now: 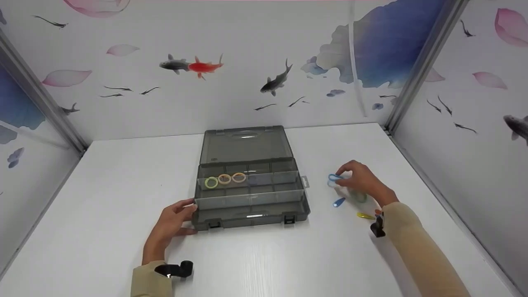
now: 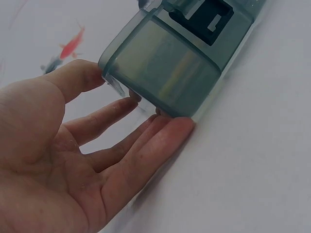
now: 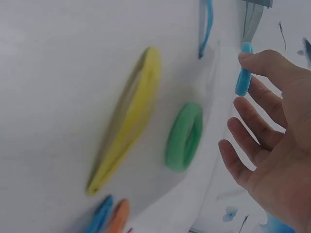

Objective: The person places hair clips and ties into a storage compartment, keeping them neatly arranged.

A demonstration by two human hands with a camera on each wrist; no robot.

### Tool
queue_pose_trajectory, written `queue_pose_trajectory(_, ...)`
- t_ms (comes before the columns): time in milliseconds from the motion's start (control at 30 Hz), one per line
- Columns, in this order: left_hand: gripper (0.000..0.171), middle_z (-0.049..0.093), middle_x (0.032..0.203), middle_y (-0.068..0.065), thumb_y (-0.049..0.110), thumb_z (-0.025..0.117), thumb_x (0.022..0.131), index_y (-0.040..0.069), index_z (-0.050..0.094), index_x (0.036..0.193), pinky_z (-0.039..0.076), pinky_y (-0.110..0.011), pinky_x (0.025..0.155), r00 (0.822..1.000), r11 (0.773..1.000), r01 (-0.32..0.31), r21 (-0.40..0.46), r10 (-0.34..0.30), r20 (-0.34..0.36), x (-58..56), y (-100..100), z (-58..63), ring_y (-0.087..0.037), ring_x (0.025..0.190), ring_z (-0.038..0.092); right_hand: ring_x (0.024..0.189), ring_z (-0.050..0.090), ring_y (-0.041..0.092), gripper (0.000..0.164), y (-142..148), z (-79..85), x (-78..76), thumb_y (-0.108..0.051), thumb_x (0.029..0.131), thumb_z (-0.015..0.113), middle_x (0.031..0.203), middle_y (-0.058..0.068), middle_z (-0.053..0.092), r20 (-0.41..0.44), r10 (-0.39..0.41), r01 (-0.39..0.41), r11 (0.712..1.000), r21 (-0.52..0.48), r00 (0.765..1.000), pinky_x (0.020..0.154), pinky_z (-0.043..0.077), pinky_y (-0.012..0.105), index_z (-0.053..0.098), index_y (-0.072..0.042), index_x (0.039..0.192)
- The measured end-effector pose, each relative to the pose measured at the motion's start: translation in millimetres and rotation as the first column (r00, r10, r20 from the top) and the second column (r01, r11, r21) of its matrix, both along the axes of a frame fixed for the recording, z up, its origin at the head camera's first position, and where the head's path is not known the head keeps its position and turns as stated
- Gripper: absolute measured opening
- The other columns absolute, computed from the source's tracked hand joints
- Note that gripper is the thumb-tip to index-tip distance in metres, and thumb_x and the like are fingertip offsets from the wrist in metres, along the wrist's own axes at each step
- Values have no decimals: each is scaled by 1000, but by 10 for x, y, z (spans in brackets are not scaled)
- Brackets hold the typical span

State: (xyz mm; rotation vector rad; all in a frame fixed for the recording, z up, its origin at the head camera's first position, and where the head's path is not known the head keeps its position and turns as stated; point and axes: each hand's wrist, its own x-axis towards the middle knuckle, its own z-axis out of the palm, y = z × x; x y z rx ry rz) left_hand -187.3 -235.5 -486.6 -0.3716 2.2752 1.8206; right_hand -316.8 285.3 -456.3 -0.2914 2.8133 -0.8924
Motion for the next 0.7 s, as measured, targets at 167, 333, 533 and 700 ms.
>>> queue_pose_trajectory(167,54,49,147,-25,28,57,102,6,44,150,64,-39,80,1000,1000,3,5,-3,4,13,-10,9,-36,127,58,135,44,45,29,-152,169,-72,-20,92,72,137,21,53,-68,29,-31,999,-26,997,114,40,62,69,-4,115)
queue_pose_trajectory(333,54,49,147,-25,28,57,103,6,43,150,64,-39,80,1000,1000,2,10,-2,0,11,-15,10,-35,126,58,132,48,42,26,-382,346,-137,-19,90,74,133,19,55,-113,69,-74,996,-40,991,113,42,60,71,-5,112)
queue_pose_trajectory(533,54,50,146,-25,29,58,102,6,44,149,64,-39,82,1000,1000,-1,11,1,0,-4,-10,-3,-33,124,60,128,52,37,24,-719,523,-171,-18,90,75,128,16,58,-159,136,-145,988,-45,978,111,46,55,72,-6,109)
queue_pose_trajectory(700,53,51,145,-24,29,58,102,6,46,149,64,-40,81,1000,1000,-5,16,5,-8,-7,-2,-11,-33,123,60,126,52,37,22,-969,611,-188,-15,90,74,128,17,59,-192,198,-209,977,-42,961,108,47,55,72,-4,108)
